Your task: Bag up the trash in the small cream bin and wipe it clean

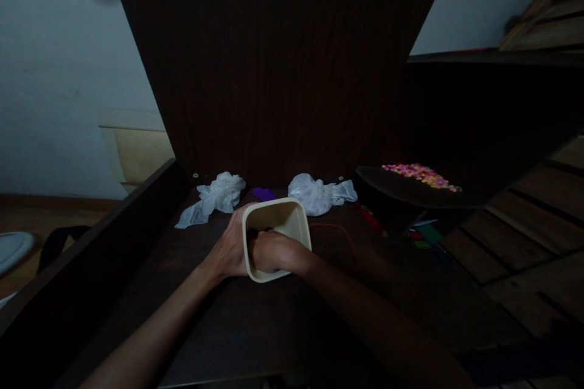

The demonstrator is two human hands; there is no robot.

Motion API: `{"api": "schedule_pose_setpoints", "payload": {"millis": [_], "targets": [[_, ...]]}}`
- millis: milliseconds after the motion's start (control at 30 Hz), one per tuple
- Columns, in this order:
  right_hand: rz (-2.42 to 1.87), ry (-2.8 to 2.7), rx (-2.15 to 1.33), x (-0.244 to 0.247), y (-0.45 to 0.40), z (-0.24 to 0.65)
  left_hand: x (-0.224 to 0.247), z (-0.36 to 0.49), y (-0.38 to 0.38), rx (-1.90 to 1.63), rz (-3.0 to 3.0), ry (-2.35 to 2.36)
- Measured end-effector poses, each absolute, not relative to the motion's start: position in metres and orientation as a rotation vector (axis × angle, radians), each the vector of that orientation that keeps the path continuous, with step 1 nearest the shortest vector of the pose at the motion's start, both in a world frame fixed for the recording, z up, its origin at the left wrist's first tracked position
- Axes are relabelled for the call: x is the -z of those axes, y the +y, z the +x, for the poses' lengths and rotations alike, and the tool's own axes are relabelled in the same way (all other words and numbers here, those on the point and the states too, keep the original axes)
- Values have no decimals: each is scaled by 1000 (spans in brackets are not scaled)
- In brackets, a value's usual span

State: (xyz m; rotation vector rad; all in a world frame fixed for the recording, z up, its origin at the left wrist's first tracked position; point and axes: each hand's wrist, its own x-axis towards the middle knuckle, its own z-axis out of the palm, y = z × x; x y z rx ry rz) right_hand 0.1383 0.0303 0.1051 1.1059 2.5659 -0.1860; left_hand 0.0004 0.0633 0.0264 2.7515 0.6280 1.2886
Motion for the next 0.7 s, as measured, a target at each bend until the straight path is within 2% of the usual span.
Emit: {"api": "schedule_pose_setpoints", "payload": {"millis": [333,467,600,700], "targets": [[1066,2499,229,-158,-22,164,-29,1,61,-1234,2787,595],[941,2732,46,-149,-49,189,-32,2,60,-1256,2769,594],[1248,2889,61,-131,-65,205,-33,3,58,-1265,2730,608],[1308,2937,123,-125,-68,212,-36,3,55,-1283,2705,608]]}}
